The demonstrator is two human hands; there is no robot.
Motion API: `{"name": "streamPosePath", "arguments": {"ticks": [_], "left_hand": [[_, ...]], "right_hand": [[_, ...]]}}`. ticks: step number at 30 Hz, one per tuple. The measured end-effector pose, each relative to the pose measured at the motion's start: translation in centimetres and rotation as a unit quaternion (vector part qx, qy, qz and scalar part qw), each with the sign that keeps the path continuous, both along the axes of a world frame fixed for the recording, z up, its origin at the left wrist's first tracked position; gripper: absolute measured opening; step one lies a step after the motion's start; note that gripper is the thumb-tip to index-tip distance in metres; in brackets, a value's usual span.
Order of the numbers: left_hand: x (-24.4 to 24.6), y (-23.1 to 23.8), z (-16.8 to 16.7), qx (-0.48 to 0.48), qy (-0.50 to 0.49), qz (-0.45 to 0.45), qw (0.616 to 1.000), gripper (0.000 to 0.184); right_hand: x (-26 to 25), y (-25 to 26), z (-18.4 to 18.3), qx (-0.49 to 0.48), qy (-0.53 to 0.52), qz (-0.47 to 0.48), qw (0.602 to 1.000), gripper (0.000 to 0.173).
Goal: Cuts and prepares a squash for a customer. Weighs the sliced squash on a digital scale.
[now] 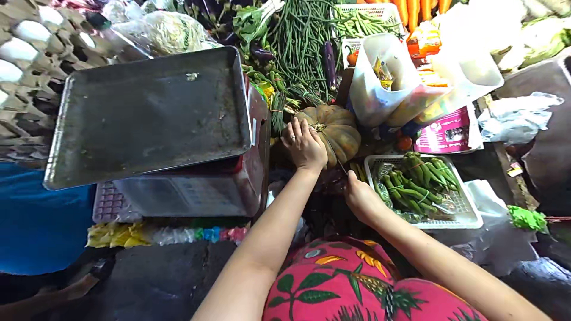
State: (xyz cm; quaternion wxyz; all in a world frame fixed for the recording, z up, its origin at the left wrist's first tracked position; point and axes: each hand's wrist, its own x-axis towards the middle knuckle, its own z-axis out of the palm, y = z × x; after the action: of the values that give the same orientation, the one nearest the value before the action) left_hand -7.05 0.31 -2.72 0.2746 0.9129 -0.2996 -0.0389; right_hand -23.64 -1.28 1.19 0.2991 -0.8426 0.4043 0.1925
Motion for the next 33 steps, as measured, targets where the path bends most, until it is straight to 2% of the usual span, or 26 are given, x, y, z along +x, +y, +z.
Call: {"name": "streamPosePath", "arguments": {"ticks": [5, 10, 12, 16, 18, 22, 26, 29, 33], "left_hand": [[-1.6, 0.4, -0.3, 0.027, -0.011, -0.012, 1.000, 0.057], [-0.5, 0.1, 1.3, 0.055, 0.076, -0.012, 0.996, 0.058], [-0.6, -0.4, 1.7, 0.069, 0.096, -0.019, 0.993, 0.059], [0.1, -0.3, 1.8, 0.048, 0.083, -0.036, 0.995, 0.058], [0.7, -0.4, 2.7, 0.074, 0.108, -0.053, 0.990, 0.060], [2.7, -3.6, 4.3, 0.132, 0.135, -0.062, 0.980, 0.079], [5.9, -5.6, 4.4, 0.137, 0.130, -0.080, 0.979, 0.068], [6.4, -6.7, 3.1, 0.148, 0.110, -0.085, 0.979, 0.070], [6.6, -7.4, 3.1, 0.129, 0.069, -0.090, 0.985, 0.065]], "right_hand": [[0.9, -0.8, 6.6, 0.044, 0.129, 0.075, 0.988, 0.035], [4.0, -3.6, 8.7, 0.068, 0.209, 0.121, 0.968, 0.034], [4.2, -4.2, 7.2, 0.053, 0.192, 0.124, 0.972, 0.036], [3.4, -2.0, 0.7, -0.009, 0.055, 0.065, 0.996, 0.038], [3.1, -1.2, -0.3, -0.030, 0.025, 0.041, 0.998, 0.035], [2.5, -0.7, 0.1, -0.041, 0.025, 0.011, 0.999, 0.037], [2.1, 0.7, -1.8, -0.090, 0.024, -0.044, 0.995, 0.041], [2.4, 1.0, -3.8, -0.069, 0.004, -0.060, 0.996, 0.043], [3.6, 0.3, -7.7, -0.047, -0.020, -0.077, 0.996, 0.043]]}}
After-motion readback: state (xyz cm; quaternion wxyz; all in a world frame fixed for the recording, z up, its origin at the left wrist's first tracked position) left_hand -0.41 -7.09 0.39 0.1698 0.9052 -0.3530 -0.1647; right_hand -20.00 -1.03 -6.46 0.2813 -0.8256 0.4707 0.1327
